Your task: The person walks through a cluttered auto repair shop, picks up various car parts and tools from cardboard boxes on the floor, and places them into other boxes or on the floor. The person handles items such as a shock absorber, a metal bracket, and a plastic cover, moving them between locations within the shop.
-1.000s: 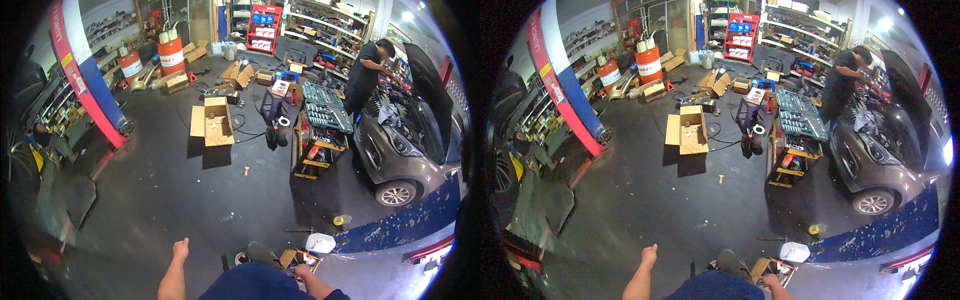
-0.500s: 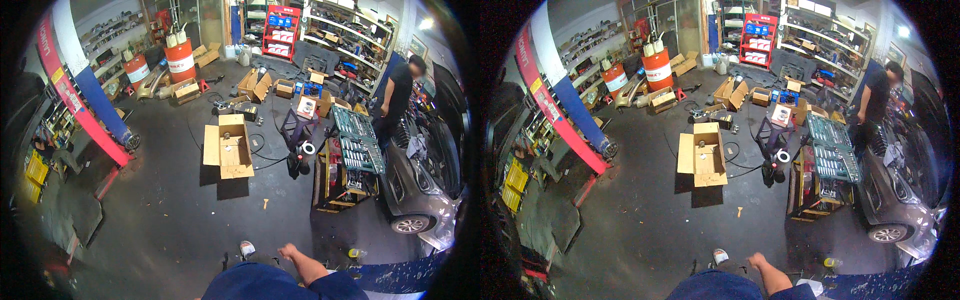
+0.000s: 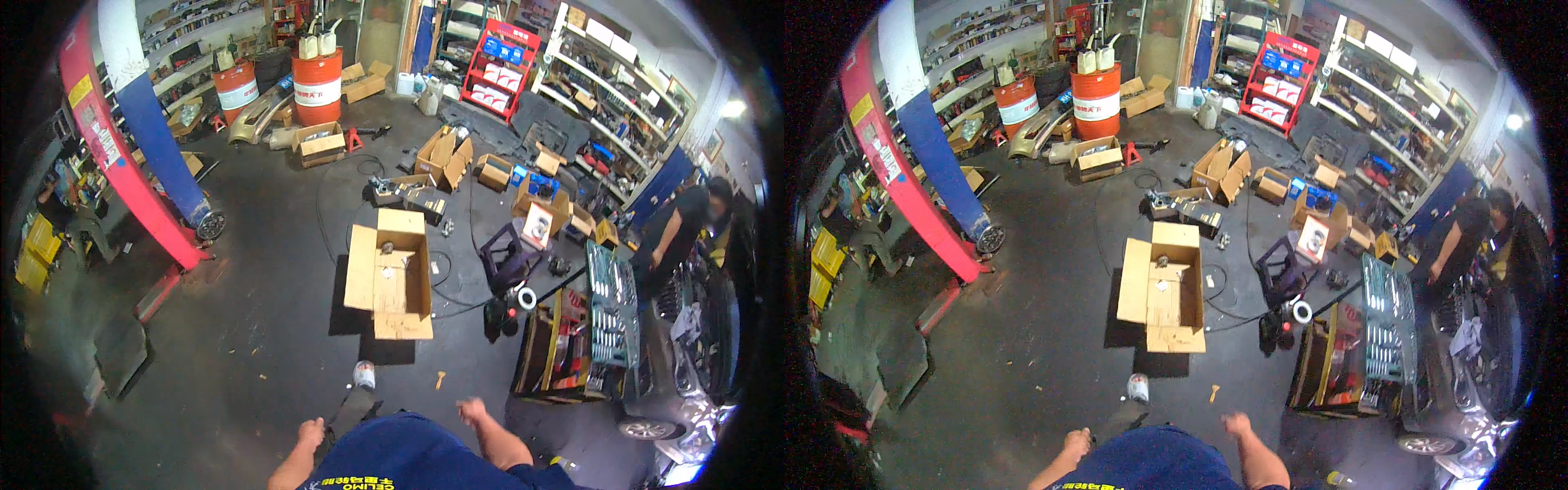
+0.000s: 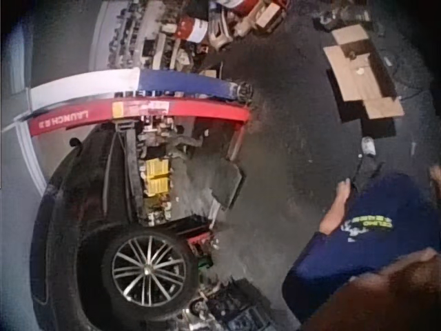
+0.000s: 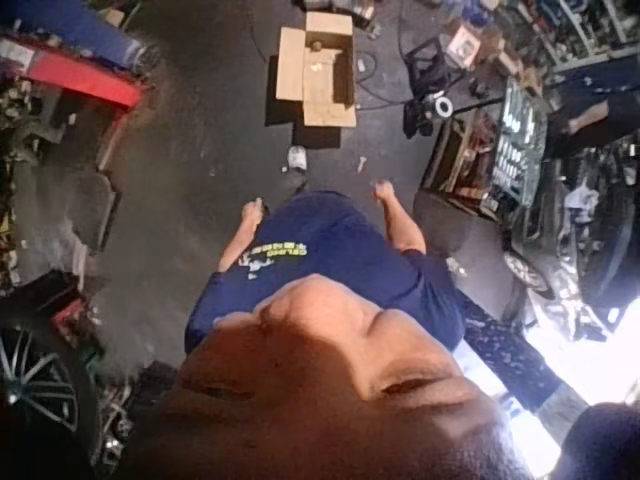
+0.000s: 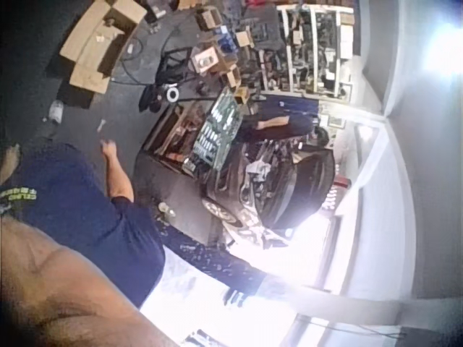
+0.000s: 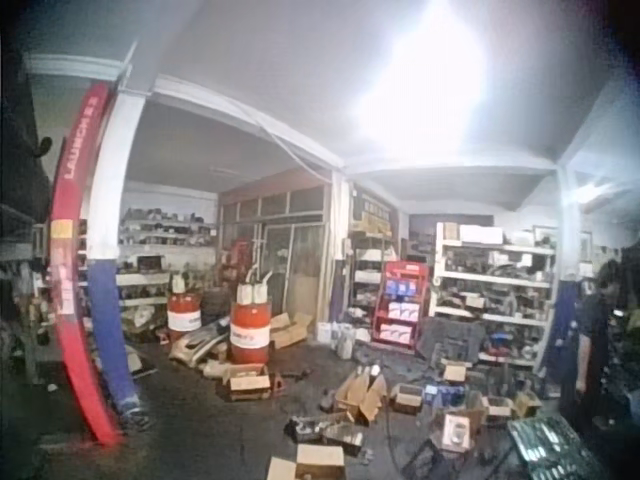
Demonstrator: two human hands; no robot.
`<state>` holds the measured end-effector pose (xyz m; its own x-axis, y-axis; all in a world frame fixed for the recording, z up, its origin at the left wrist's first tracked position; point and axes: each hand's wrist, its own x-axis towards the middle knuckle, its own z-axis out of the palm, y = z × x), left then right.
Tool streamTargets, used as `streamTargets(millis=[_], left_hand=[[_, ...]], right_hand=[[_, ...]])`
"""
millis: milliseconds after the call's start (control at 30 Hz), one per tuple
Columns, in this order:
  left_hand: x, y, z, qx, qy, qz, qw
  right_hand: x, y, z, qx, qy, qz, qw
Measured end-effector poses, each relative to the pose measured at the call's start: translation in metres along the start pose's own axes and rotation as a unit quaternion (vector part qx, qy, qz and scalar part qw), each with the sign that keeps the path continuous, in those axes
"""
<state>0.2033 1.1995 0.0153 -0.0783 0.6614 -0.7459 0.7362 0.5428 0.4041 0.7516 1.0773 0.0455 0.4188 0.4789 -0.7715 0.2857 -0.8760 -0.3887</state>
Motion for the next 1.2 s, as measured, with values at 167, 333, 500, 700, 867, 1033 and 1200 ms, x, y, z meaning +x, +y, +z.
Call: streamTargets(millis=[167,333,500,700,867,1033,1200], left_hand=[[0.096,0.123,-0.129,-0.133,0.045,0.020,0.990],[0.157,0.197,-0.226,-0.243,0.076,0.044,0.966],[0.179,0.208,-0.238,-0.271,0.068,0.031,0.960],[0.159,0.143,-0.179,-0.232,0.004,-0.057,0.971],[0.139,0.049,-0.116,-0.472,-0.064,-0.124,0.870],[0.127,0.017,-0.104,-0.395,-0.035,-0.224,0.890],[0.149,0.069,-0.128,-0.393,-0.019,-0.214,0.894]], right_hand=[[-0.022,0.016,0.014,-0.055,-0.099,0.068,0.991],[-0.020,-0.063,0.007,-0.067,-0.081,0.114,0.988],[0.005,-0.164,-0.006,-0.230,0.025,-0.084,0.969],[0.040,-0.267,-0.030,-0.110,0.110,-0.101,0.983],[0.059,-0.310,-0.040,-0.162,0.058,-0.053,0.984],[0.081,-0.329,-0.050,-0.151,0.030,0.002,0.988],[0.111,-0.340,-0.044,-0.190,0.047,-0.055,0.979]])
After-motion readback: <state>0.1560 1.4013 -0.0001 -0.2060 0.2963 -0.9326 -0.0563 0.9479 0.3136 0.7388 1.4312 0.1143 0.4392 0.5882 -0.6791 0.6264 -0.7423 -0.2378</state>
